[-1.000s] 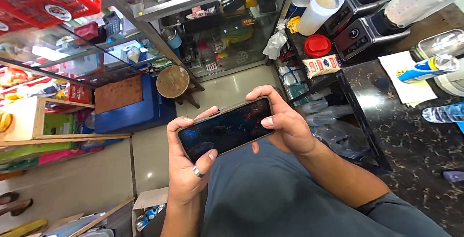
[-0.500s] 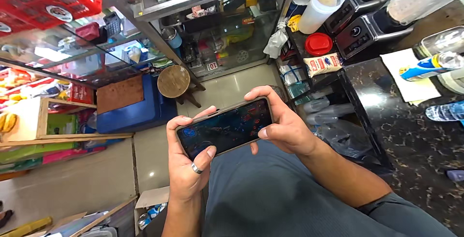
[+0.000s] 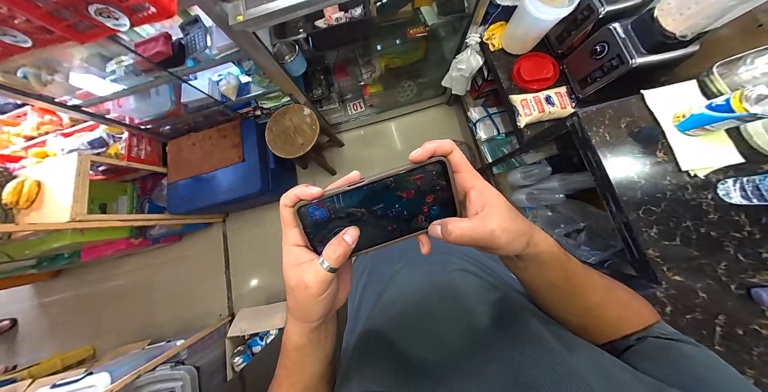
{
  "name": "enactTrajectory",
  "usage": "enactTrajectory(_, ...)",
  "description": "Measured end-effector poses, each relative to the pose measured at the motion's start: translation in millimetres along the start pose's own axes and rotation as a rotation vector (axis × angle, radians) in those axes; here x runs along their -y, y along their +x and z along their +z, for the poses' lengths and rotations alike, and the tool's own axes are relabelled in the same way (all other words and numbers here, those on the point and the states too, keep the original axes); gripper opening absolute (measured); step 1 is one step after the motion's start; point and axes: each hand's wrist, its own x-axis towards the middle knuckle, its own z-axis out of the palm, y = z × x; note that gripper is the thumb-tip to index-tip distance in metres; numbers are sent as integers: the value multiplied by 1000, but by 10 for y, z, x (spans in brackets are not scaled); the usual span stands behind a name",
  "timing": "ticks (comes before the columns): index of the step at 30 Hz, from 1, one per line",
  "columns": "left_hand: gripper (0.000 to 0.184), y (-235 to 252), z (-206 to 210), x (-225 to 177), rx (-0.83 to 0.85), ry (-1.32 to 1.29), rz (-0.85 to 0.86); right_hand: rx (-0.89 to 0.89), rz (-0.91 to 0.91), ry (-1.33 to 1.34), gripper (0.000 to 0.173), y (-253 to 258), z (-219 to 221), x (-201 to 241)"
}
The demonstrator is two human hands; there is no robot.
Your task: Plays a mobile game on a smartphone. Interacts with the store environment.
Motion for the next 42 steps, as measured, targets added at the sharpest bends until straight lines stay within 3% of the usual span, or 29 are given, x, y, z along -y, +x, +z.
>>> enactTrajectory(6,63,-5,-18,-5,20,34,-8,-11,8,-18,67,6,-3,-1)
enactTrajectory(12,56,1,-90,-24,106,-76,-40,-13,21,8,66,5,-7,9)
enactTrajectory(16,56,9,-100,-41,129,-101,-52,-114,91,-11,67,10,73,119)
enactTrajectory(21,57,11,-117,-37,147,-111,-52,-111,90,-18,68,10,71,125)
enactTrajectory(27,54,-2,-36,-9,52,-27,-8,-66,42,-18,66,4,38,66)
enactTrajectory(36,51,11,-103,-19,112,-124,-50,24,14,108,62,7,-37,-36)
enactTrajectory(42,53,16,-113,-21,121,-139,-52,-47,63,117,61,7,25,64)
